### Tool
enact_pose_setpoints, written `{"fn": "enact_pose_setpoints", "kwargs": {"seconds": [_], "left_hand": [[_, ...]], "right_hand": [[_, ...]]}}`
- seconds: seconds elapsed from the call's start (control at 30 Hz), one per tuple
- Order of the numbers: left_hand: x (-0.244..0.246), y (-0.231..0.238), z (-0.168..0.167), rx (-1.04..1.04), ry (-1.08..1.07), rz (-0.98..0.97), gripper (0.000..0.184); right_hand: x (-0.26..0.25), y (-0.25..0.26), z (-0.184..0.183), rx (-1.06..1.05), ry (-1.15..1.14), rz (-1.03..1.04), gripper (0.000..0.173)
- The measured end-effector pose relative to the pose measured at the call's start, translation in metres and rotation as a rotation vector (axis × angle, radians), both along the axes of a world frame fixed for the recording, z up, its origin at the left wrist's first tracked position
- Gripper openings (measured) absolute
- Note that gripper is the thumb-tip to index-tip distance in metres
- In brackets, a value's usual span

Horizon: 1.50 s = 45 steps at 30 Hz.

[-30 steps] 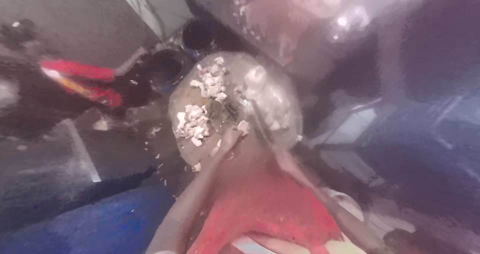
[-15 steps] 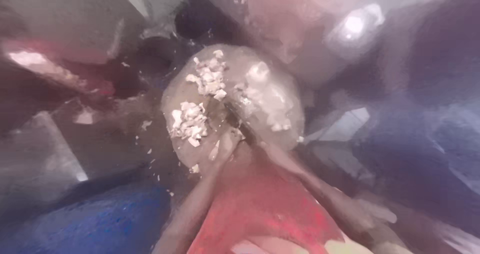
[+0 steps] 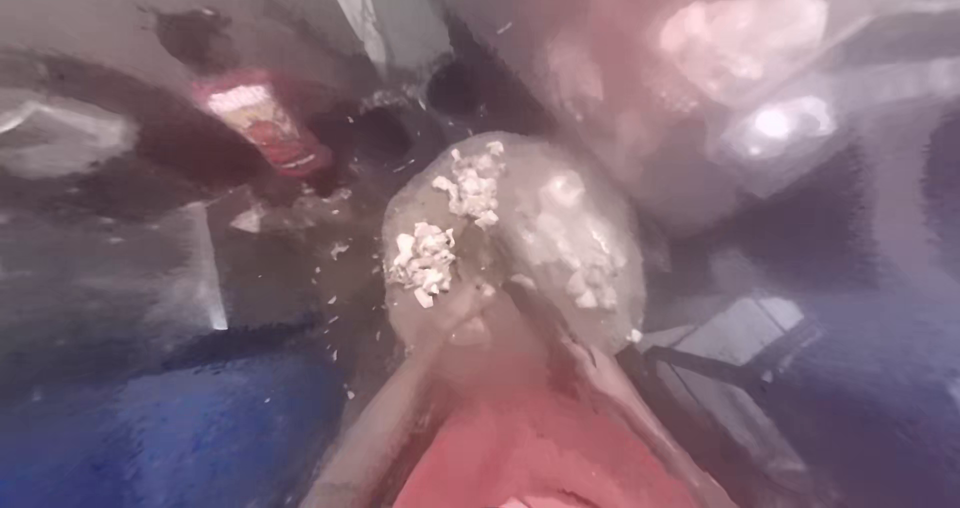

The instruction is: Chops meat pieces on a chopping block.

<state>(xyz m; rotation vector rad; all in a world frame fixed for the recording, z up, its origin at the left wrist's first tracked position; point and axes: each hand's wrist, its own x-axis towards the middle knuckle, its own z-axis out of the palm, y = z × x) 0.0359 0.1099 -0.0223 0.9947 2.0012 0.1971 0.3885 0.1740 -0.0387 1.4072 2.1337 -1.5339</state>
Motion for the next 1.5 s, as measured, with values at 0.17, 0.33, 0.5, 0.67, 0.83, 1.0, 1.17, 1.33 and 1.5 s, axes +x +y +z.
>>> {"fn": "enact_pose_setpoints", "kwargs": {"seconds": [0.17,0.33,0.5,0.67,0.83,1.0,1.17,1.33,1.5], "left_hand": [[0.014,0.036,0.037,0.289,-0.525,0.015,0.036],[0.077,0.061,0.070,0.101,0.077,-0.206,0.059],[0.070,0.033,-0.031,0.230,0.141,-0.452,0.035],[0.011,0.091,0.049,-0.018,-0.061,-0.571,0.036],[-0.014,0.111,0.156,0.517,0.125,-0.046,0.049],[-0.033,0.087,0.074,0.402,0.143,-0.037,0.035],[-0.005,-0.046,0.004,-0.038,0.043,-0.208,0.061],[0.041,-0.102,-0.024,0.166,0.029,0.071,0.039],[0.026,-0.089,-0.036,0.028,0.085,0.011,0.059]], "right_hand": [[0.051,-0.025,-0.004,0.123,-0.075,-0.259,0.054],[0.061,-0.031,-0.020,0.137,-0.005,-0.410,0.054],[0.061,-0.037,-0.026,0.127,0.036,-0.382,0.049],[0.061,-0.037,-0.019,0.079,0.030,-0.412,0.050],[0.059,-0.026,-0.016,0.045,-0.046,-0.380,0.048],[0.062,-0.035,-0.025,0.067,0.017,-0.414,0.047],[0.063,-0.042,-0.034,0.066,-0.049,-0.382,0.045],[0.065,-0.013,-0.005,0.101,-0.267,-0.029,0.042],[0.073,0.002,-0.012,0.254,-0.333,0.217,0.049]]}}
